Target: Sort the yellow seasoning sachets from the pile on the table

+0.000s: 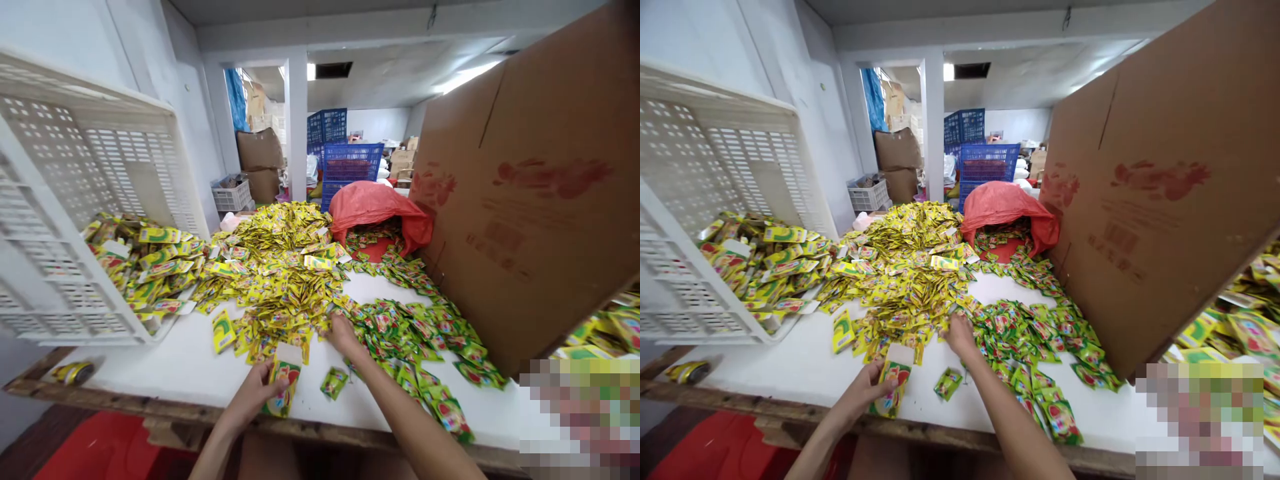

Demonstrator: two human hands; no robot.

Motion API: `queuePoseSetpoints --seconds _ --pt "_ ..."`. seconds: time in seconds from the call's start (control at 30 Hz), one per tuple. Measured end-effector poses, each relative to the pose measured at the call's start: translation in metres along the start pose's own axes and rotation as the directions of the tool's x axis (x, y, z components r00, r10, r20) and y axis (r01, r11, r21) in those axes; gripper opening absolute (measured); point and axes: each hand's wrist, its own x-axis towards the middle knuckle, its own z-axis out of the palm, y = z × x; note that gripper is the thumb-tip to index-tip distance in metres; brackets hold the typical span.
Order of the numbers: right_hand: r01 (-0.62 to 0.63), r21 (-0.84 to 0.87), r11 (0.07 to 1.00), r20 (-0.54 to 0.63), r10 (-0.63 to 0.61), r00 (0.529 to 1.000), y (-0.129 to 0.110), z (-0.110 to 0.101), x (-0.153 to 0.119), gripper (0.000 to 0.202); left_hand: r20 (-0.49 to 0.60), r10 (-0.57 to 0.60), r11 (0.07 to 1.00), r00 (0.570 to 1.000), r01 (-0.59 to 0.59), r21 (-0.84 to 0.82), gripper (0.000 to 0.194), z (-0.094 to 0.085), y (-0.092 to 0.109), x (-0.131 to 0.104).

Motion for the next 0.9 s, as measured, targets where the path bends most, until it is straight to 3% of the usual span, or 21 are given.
queuePoseSetpoints --seconds 0.17,0.37,0.5,0.67,0.77,0.9 --pt "0.056 0.118 0.991 0.030 -0.060 0.998 0.010 -0.005 -0.014 0.018 0.017 0.013 1.000 1.000 -0.013 -0.029 0.043 0.001 0.001 -0.005" --pt "0.166 0.266 0.950 0.105 -0.199 0.974 0.013 -0.035 -0.032 0.024 0.100 0.007 0.998 0.995 -0.014 0.066 0.042 0.005 0.009 0.004" --pt "0.138 0.283 0.949 0.116 -0.176 0.977 0.029 -0.054 -0.053 0.033 0.003 -0.039 0.970 0.999 0.037 0.241 0.038 -0.001 0.002 0.015" --pt "0.024 0.197 0.980 -0.007 -0.023 1.000 0.066 -0.079 -0.076 0.036 -0.183 0.064 0.885 0.981 0.029 0.464 0.032 -0.007 -0.002 0.015" --pt "0.014 0.143 0.990 -0.019 -0.012 1.000 0.075 -0.091 -0.080 0.035 -0.213 0.048 0.905 0.976 0.047 0.422 0.034 -0.001 0.001 0.013" --pt "0.144 0.089 0.986 0.087 -0.152 0.985 0.062 -0.088 -0.074 0.009 -0.140 -0.019 0.965 0.990 0.055 0.257 0.039 0.018 0.004 0.016"
